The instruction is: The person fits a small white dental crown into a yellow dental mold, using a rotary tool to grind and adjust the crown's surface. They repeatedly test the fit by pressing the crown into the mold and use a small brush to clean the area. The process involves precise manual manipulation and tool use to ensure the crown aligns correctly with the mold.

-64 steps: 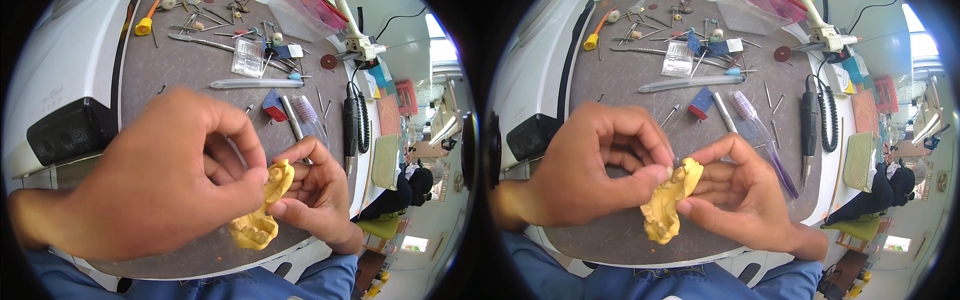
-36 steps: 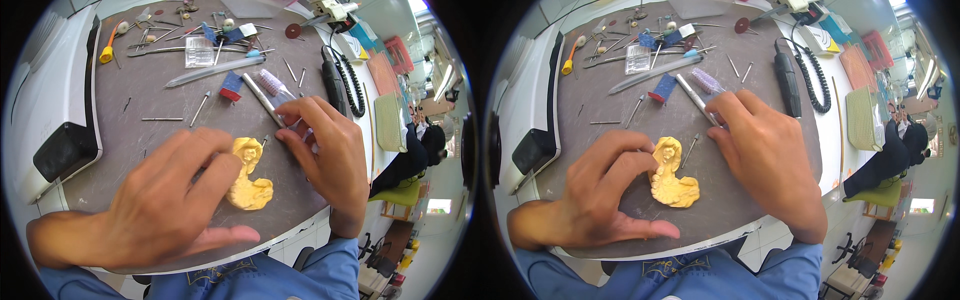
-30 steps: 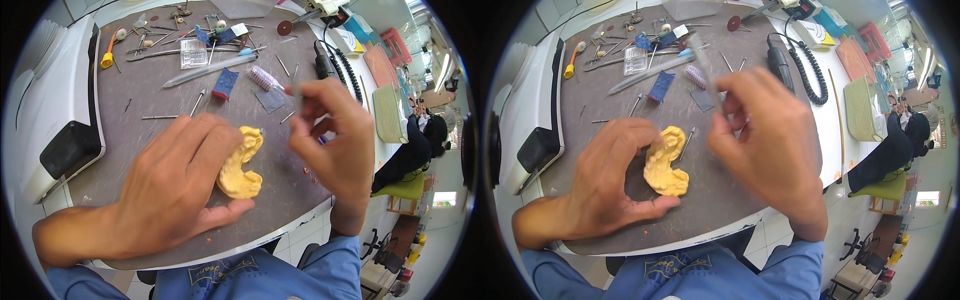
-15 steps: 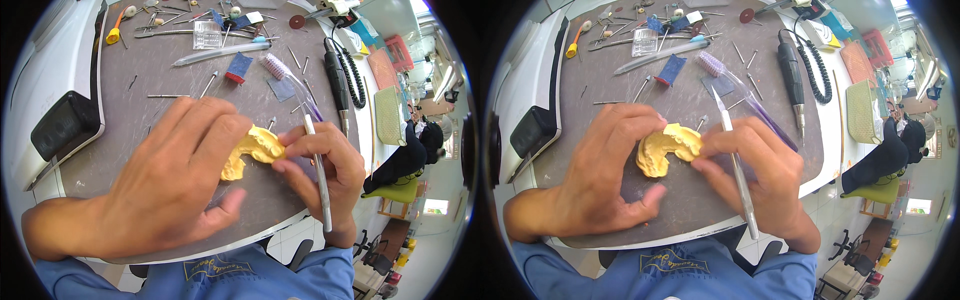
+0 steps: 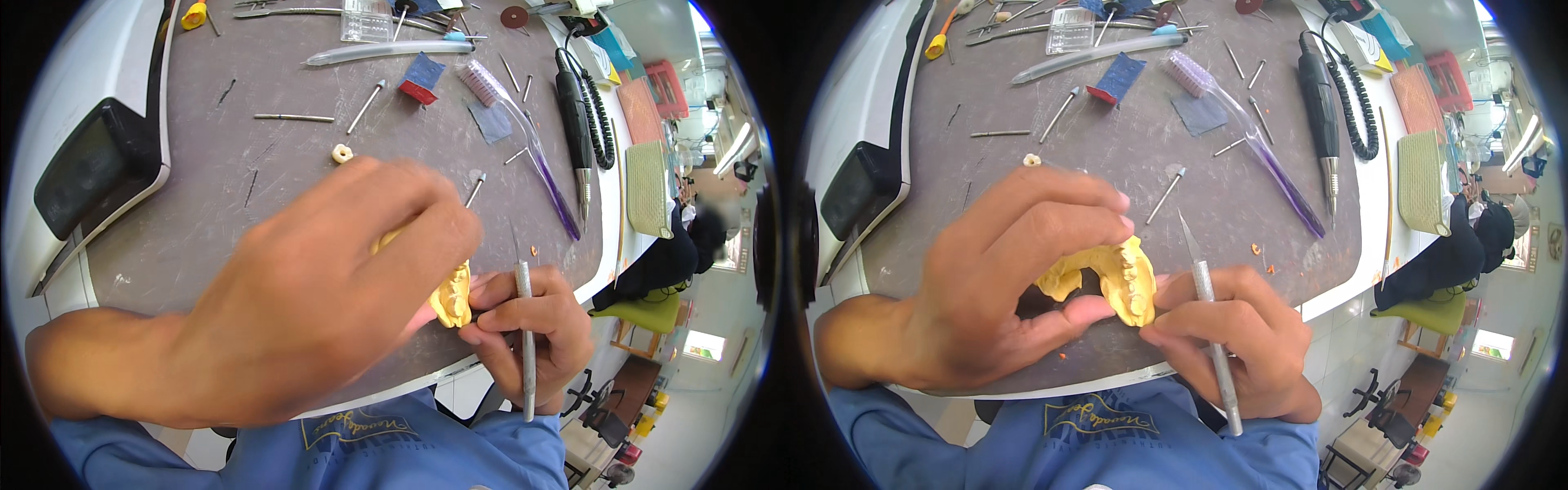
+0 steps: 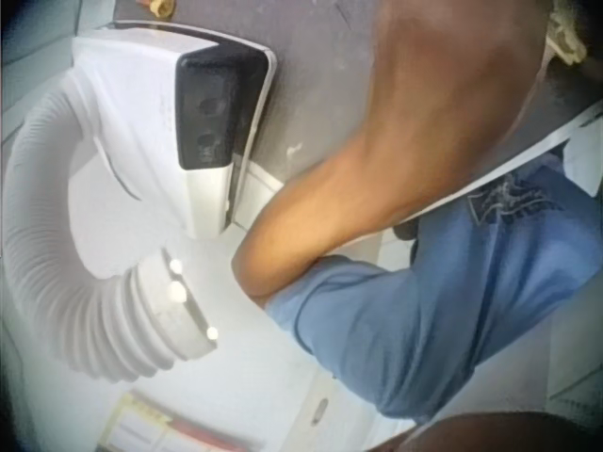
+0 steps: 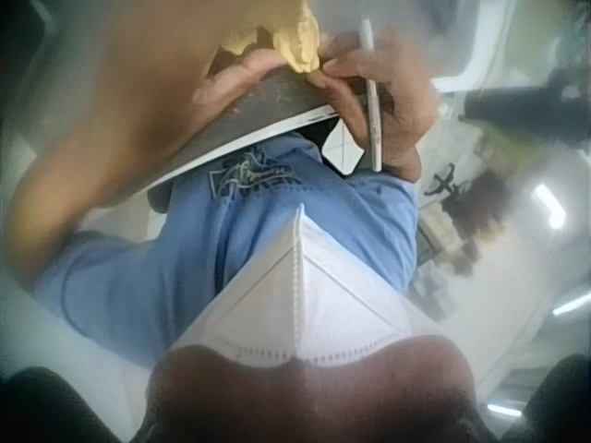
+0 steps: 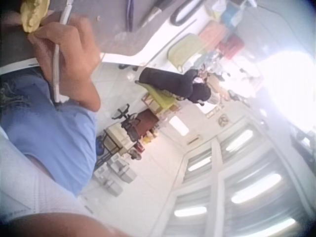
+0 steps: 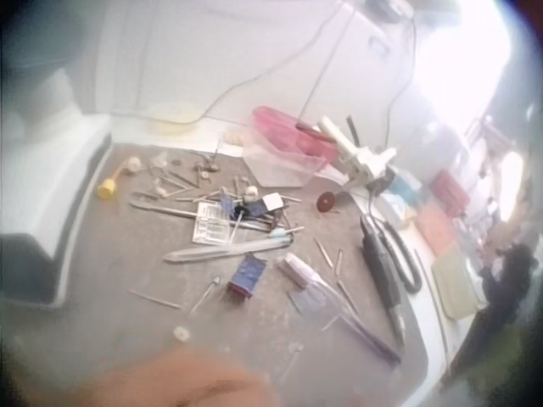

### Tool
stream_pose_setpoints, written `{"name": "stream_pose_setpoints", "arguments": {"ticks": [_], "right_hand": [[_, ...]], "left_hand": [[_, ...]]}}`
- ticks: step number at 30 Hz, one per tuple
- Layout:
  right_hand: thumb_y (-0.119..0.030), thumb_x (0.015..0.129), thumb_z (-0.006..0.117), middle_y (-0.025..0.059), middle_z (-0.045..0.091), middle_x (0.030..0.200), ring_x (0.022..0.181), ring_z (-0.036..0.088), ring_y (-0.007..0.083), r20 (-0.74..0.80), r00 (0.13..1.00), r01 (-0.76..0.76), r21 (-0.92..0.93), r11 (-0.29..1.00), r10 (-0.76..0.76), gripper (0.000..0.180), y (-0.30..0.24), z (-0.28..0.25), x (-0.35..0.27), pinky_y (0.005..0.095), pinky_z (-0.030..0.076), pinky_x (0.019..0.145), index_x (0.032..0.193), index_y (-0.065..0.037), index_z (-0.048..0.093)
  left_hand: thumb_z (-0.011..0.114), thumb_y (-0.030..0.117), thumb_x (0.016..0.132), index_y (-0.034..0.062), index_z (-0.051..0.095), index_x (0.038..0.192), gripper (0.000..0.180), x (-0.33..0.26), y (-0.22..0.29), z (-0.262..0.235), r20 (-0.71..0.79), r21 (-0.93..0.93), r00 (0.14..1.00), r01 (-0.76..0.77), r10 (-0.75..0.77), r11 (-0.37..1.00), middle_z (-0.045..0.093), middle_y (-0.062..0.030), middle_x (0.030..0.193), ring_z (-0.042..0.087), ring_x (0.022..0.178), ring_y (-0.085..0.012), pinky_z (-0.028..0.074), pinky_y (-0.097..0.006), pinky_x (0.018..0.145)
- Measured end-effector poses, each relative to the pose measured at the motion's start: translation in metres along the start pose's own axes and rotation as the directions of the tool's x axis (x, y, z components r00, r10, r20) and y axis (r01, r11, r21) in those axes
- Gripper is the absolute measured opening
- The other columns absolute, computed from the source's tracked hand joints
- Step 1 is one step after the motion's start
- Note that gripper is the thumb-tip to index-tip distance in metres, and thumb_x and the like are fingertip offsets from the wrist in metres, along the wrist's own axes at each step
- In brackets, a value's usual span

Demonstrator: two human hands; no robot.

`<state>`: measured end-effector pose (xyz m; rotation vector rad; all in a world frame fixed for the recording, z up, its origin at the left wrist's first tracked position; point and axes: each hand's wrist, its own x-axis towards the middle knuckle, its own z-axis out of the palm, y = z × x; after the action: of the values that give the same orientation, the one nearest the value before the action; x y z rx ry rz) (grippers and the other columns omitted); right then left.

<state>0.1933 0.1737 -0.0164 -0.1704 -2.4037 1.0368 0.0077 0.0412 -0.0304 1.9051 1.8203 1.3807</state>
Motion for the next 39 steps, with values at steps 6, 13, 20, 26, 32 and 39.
{"name": "stream_pose_setpoints", "arguments": {"ticks": [6, 13, 20, 26, 32, 39], "right_hand": [[-0.003, 0.068, 0.087, 0.0138, 0.065, 0.087, 0.072, 0.069, 0.0194, -0.039, 0.998, -0.052, 0.048, 0.998, 0.054, 0.029, -0.004, 0.006, -0.001, 0.0283, 0.055, 0.058, 0.09, -0.002, 0.067], [-0.039, 0.086, 0.067, 0.0157, 0.066, 0.087, 0.064, 0.066, 0.0211, -0.264, 0.964, 0.045, 0.247, 0.968, 0.023, 0.038, 0.0, 0.018, -0.01, 0.0276, 0.053, 0.052, 0.09, -0.001, 0.069], [-0.017, 0.084, 0.073, 0.0157, 0.065, 0.08, 0.068, 0.068, 0.027, 0.011, 0.985, 0.166, 0.26, 0.951, -0.175, 0.021, 0.009, -0.011, -0.011, 0.0387, 0.062, 0.068, 0.089, 0.002, 0.066], [0.004, 0.068, 0.082, 0.0172, 0.067, 0.072, 0.073, 0.072, 0.0304, 0.017, 1.0, -0.01, 0.369, 0.929, 0.004, 0.023, 0.002, -0.01, -0.007, 0.0423, 0.063, 0.068, 0.08, 0.002, 0.062], [0.003, 0.069, 0.082, 0.0174, 0.067, 0.07, 0.07, 0.072, 0.0297, 0.029, 0.999, -0.048, 0.337, 0.94, 0.041, 0.022, -0.002, -0.007, -0.001, 0.0413, 0.063, 0.067, 0.079, 0.003, 0.063], [0.004, 0.069, 0.082, 0.0166, 0.068, 0.07, 0.07, 0.072, 0.0286, 0.005, 0.997, -0.077, 0.311, 0.947, 0.079, 0.02, -0.001, -0.008, -0.002, 0.0391, 0.063, 0.067, 0.077, 0.003, 0.064]], "left_hand": [[0.083, 0.002, 0.06, 0.0038, 0.061, 0.121, 0.065, 0.002, 0.012, -0.004, 0.057, -0.042, 0.993, 0.107, -0.105, 0.993, 0.059, -0.0139, 0.115, 0.063, 0.095, -0.0286, 0.053, -0.034, 0.078], [0.084, 0.001, 0.06, 0.0016, 0.059, 0.122, 0.066, 0.001, 0.012, 0.0, 0.081, -0.09, 0.994, 0.083, -0.076, 0.992, 0.058, -0.0167, 0.12, 0.062, 0.102, -0.0293, 0.053, -0.034, 0.081], [0.084, 0.0, 0.062, -0.0011, 0.057, 0.117, 0.061, -0.006, -0.004, 0.014, -0.035, -0.119, 0.995, -0.096, 0.093, 0.988, 0.056, -0.0232, 0.121, 0.061, 0.101, -0.0287, 0.053, -0.033, 0.08], [0.083, -0.001, 0.064, 0.0028, 0.058, 0.117, 0.058, -0.001, 0.006, 0.008, -0.007, -0.052, 0.997, -0.083, 0.082, 0.995, 0.056, -0.0244, 0.119, 0.062, 0.097, -0.0267, 0.054, -0.031, 0.076], [0.084, 0.002, 0.064, 0.0034, 0.06, 0.116, 0.057, 0.001, 0.019, 0.002, 0.034, -0.016, 0.999, 0.01, -0.009, 1.0, 0.058, -0.0227, 0.116, 0.062, 0.095, -0.0258, 0.054, -0.03, 0.075], [0.082, 0.002, 0.067, 0.0015, 0.061, 0.115, 0.053, 0.007, 0.021, 0.006, 0.035, -0.004, 0.999, -0.004, 0.004, 1.0, 0.059, -0.023, 0.114, 0.063, 0.096, -0.0269, 0.055, -0.031, 0.076]]}}
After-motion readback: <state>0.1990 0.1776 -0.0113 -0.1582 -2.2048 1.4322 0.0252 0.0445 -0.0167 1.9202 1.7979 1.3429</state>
